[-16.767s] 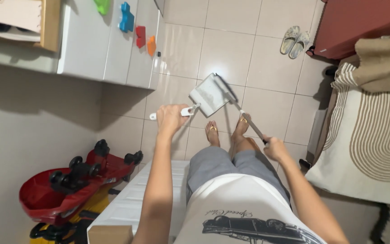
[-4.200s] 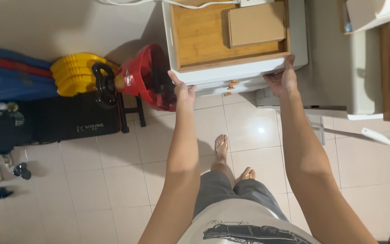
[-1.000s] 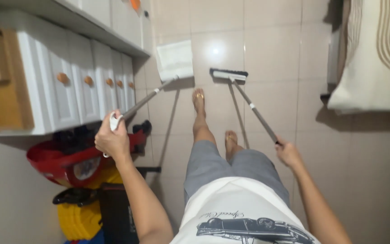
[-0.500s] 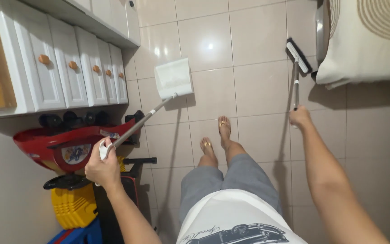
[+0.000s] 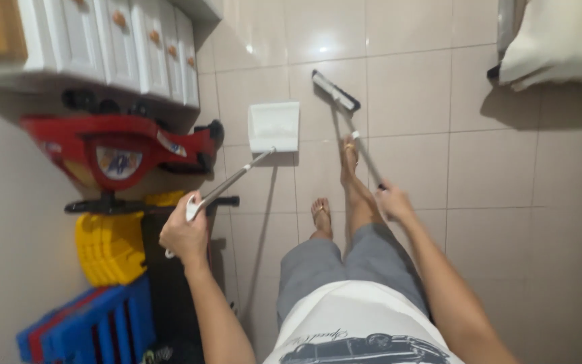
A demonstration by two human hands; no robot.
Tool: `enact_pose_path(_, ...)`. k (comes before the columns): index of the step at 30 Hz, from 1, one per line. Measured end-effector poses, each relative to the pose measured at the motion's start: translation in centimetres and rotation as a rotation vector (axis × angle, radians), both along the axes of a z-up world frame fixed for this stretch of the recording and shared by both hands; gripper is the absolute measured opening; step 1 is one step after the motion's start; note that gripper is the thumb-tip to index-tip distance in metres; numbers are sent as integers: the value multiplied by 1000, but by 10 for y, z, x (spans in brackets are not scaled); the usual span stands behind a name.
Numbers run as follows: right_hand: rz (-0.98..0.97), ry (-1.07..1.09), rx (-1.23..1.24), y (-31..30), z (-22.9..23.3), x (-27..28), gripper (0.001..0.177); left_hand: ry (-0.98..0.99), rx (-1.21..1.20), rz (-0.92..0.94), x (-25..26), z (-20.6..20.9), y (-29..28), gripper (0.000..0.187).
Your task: Sweeping the floor with a small broom and dustpan in a bedroom area.
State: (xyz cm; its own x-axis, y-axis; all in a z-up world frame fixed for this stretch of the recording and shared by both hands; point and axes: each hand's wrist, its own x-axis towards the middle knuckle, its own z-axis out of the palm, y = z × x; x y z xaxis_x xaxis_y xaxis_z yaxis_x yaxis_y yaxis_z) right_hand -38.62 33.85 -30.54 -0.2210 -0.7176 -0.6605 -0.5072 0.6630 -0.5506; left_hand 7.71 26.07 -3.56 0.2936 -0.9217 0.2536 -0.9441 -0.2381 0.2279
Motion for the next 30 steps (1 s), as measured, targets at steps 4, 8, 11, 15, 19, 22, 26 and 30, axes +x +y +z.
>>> enact_pose_path(4, -320, -142, 182, -12, 112, -38, 42, 46, 25, -22, 15, 2, 32, 15)
enact_pose_path(8, -293, -25, 61, -1, 83, -85, 24, 113, 86, -51, 17, -9, 64, 15)
enact_pose_path(11, -305, -1, 19, -24, 40, -90, 16, 102, 105, -27, 9, -18, 78, 14)
enact_pose_path(15, -172, 41, 127, 12, -7, -43, 13, 37, 131, -42, 11, -3, 119, 12)
enact_pose_path(19, -35, 81, 162, 20, 56, 36, 56, 74, 109, 41, 13, -1, 147, 12)
enact_pose_path(22, -165, -259, 178, 12, 90, 68, 66, 30, 142, 104, 18, 8, 183, 13)
enact_pose_path(26, -288, -653, 291, -14, 128, 132, 59, 34, 147, 140, 20, 14, 223, 12)
enact_pose_path(30, -380, -1062, 455, -48, 82, 206, 38, 39, 109, 193, 25, 15, 243, 12)
